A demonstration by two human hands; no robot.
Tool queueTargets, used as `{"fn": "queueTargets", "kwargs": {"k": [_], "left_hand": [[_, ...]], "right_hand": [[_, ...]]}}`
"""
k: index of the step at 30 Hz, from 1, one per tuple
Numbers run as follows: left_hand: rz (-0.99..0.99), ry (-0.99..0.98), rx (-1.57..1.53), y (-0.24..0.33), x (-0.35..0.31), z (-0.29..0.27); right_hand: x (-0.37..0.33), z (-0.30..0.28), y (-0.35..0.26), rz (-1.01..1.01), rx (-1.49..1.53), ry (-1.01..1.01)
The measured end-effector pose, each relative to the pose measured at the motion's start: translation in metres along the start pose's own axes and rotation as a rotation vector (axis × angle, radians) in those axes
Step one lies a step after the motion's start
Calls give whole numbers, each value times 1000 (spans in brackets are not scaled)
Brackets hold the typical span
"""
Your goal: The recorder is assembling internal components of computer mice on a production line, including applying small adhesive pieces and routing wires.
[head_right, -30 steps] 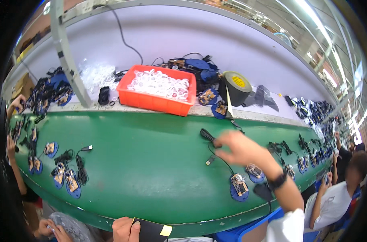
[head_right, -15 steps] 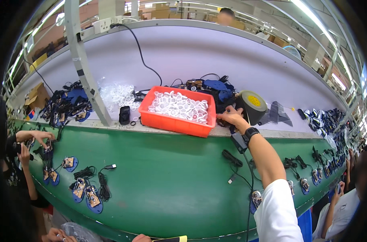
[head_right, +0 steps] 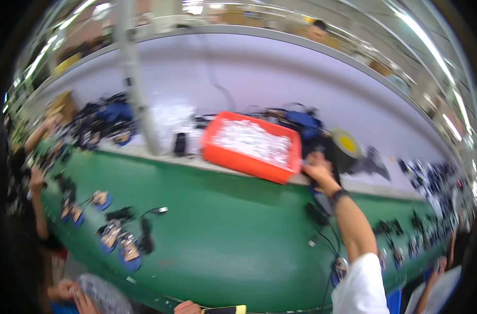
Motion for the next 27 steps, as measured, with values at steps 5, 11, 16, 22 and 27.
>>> {"fn": "queueTargets", "kwargs": {"k": [5, 11, 16, 22, 27], "left_hand": [[37, 78, 58, 1, -8, 3], [49, 131, 43, -2, -15, 6], [72, 119, 95, 2, -11, 4], [45, 122, 119, -3, -12, 11], [35, 103, 141, 3, -14, 2]], "right_hand": [[15, -2, 41, -183, 221, 86], [103, 1, 95, -246, 124, 137], [112, -17, 89, -333, 31, 276], [78, -23, 46, -95, 464, 83], [84, -105, -13, -413, 613, 156]]}}
Point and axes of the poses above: each hand's wrist, its own x-axis towards the middle knuckle, its own z-axis out of the palm, y = z × x, the point moved 6 cm from there along x, towards the middle knuckle, and after that the axes turned 13 degrees about x, right-handed, at the moved point
